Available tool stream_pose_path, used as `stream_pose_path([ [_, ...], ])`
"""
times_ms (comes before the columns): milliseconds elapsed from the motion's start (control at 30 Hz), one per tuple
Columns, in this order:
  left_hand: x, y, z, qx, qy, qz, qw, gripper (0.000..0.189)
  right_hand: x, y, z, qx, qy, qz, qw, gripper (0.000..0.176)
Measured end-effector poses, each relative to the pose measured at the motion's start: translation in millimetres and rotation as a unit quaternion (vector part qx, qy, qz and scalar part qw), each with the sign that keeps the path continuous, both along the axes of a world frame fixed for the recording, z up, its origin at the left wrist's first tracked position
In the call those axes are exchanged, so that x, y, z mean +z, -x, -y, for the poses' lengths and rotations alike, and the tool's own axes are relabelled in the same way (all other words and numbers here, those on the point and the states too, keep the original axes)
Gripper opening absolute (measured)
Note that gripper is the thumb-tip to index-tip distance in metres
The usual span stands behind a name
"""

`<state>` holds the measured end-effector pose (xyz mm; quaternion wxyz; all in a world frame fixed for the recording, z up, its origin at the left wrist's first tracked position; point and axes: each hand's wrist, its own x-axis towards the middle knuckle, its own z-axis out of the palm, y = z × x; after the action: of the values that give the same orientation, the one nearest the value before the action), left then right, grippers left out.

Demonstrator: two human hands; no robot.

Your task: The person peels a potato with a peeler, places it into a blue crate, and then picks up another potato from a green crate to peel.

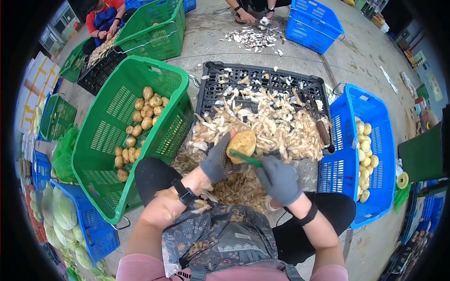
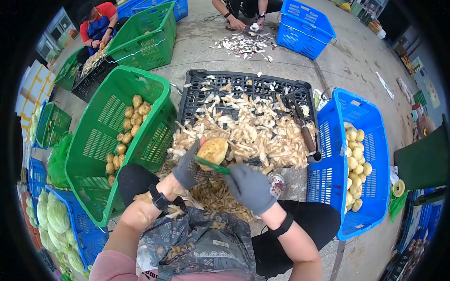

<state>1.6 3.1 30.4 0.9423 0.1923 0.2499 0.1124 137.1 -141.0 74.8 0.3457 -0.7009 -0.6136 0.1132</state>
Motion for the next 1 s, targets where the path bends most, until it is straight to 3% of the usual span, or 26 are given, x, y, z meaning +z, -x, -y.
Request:
stream_pose_path([
  [100, 8, 0, 6, 0.024, 0.014, -0.009, 1.000, 0.052, -16, -3, -2, -0.001, -0.011, 0.047, 0.999, 0.017],
  [167, 12, 2, 8, -0.006, -0.015, 0.013, 1.000, 0.053, -16, -30, -9, -0.145, 0.136, -0.001, 0.980, 0.020],
  [200, 14, -1, 5, -0.011, -0.020, 0.016, 1.000, 0.053, -16, -19, -4, -0.110, 0.031, 0.048, 0.992, 0.018],
  [233, 13, -5, 4, 0.012, -0.005, -0.002, 1.000, 0.054, -15, -8, -4, -0.109, 0.030, 0.053, 0.992, 0.018],
  [300, 5, -7, 4, 0.040, 0.014, -0.020, 0.999, 0.055, -10, 12, -6, 0.021, -0.078, 0.026, 0.996, 0.018],
  [367, -7, -1, -1, 0.028, 0.019, 0.025, 0.999, 0.054, -12, -5, -10, 0.033, -0.026, 0.033, 0.999, 0.019],
  [433, -4, 1, -1, 0.011, 0.034, 0.040, 0.999, 0.053, -17, -28, -16, -0.162, 0.101, 0.020, 0.981, 0.020],
  [467, -9, -1, -2, 0.023, 0.026, 0.052, 0.998, 0.053, -13, -22, -9, -0.128, 0.022, 0.012, 0.991, 0.017],
  [500, -10, -3, -2, 0.040, 0.020, 0.065, 0.997, 0.053, -14, -14, -9, -0.127, 0.019, 0.015, 0.992, 0.017],
  [567, -13, -3, 1, 0.068, 0.045, 0.031, 0.996, 0.053, -19, 7, -9, 0.010, -0.059, 0.101, 0.993, 0.015],
  [633, -19, 3, -4, 0.009, 0.081, 0.022, 0.996, 0.056, -25, -13, -10, -0.009, -0.049, 0.085, 0.995, 0.017],
  [700, -5, 4, -1, -0.028, 0.045, 0.040, 0.998, 0.057, -19, -35, -13, -0.142, 0.044, 0.061, 0.987, 0.020],
  [767, 5, -1, 3, 0.022, 0.031, 0.004, 0.999, 0.059, -16, -17, -4, -0.086, 0.039, 0.038, 0.995, 0.018],
  [833, 9, 2, 2, 0.001, 0.029, -0.018, 0.999, 0.059, -26, -5, -4, -0.052, -0.030, 0.047, 0.997, 0.014],
  [900, -4, 7, 0, -0.032, 0.039, 0.023, 0.998, 0.060, -19, -27, -13, -0.147, 0.051, 0.049, 0.987, 0.013],
  [933, -7, 5, 1, -0.031, 0.080, 0.036, 0.996, 0.060, -12, -27, -9, -0.117, 0.006, 0.021, 0.993, 0.013],
  [1000, -1, 3, 1, -0.024, 0.049, 0.016, 0.998, 0.060, -4, -5, -2, -0.072, 0.016, 0.028, 0.997, 0.012],
])
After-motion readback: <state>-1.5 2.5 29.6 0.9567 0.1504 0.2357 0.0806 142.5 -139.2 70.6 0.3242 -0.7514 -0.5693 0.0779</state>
